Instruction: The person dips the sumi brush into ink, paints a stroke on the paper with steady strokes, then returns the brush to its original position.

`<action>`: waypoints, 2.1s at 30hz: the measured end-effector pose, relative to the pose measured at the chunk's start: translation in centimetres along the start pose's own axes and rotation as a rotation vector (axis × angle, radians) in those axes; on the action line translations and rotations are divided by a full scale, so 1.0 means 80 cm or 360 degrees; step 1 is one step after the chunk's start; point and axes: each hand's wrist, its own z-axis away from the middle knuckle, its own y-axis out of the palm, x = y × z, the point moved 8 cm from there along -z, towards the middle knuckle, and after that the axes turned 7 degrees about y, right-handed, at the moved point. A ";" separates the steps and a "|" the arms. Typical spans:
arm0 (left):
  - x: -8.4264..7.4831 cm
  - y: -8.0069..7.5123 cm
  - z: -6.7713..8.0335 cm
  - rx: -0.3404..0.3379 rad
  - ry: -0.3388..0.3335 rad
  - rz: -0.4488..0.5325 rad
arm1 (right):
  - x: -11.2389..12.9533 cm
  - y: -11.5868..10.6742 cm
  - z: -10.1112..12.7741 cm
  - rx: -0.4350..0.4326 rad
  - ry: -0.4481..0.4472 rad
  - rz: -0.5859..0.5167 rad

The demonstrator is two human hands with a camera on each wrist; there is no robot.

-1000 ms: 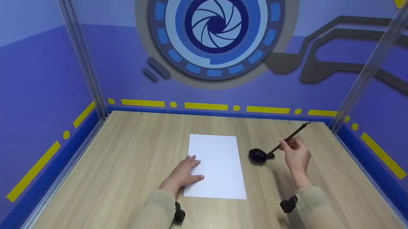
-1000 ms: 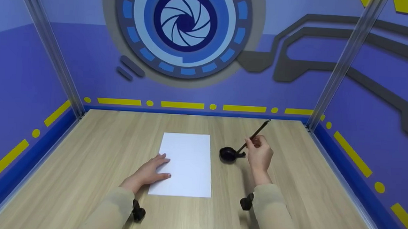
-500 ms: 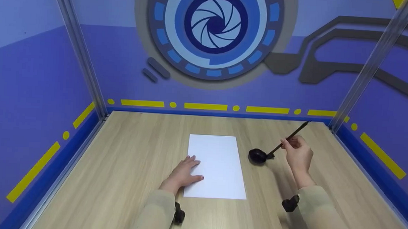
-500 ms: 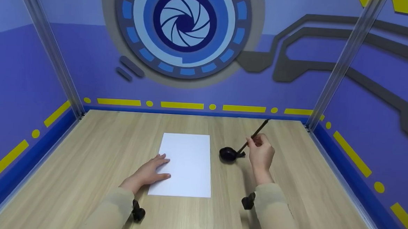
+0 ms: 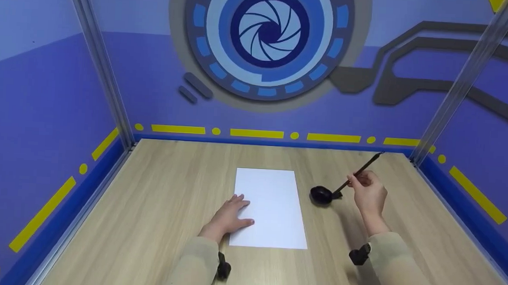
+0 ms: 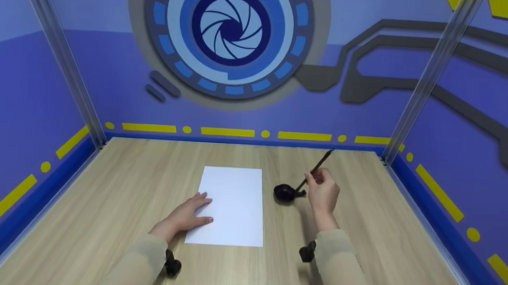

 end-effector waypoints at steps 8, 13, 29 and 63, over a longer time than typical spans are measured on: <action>0.000 0.001 0.001 0.0001 -0.0029 0.0018 | 0.003 -0.008 -0.002 -0.0041 -0.0024 -0.0012; -0.001 0.001 0.002 -0.0009 -0.0004 0.0016 | 0.008 -0.014 -0.003 -0.0065 -0.0029 -0.0023; 0.000 0.001 0.001 0.0004 0.0003 0.0016 | 0.007 -0.016 -0.002 -0.0092 -0.0040 -0.0201; 0.001 0.001 0.001 0.0000 0.0015 0.0003 | 0.045 0.021 0.000 -0.0048 0.0125 -0.0810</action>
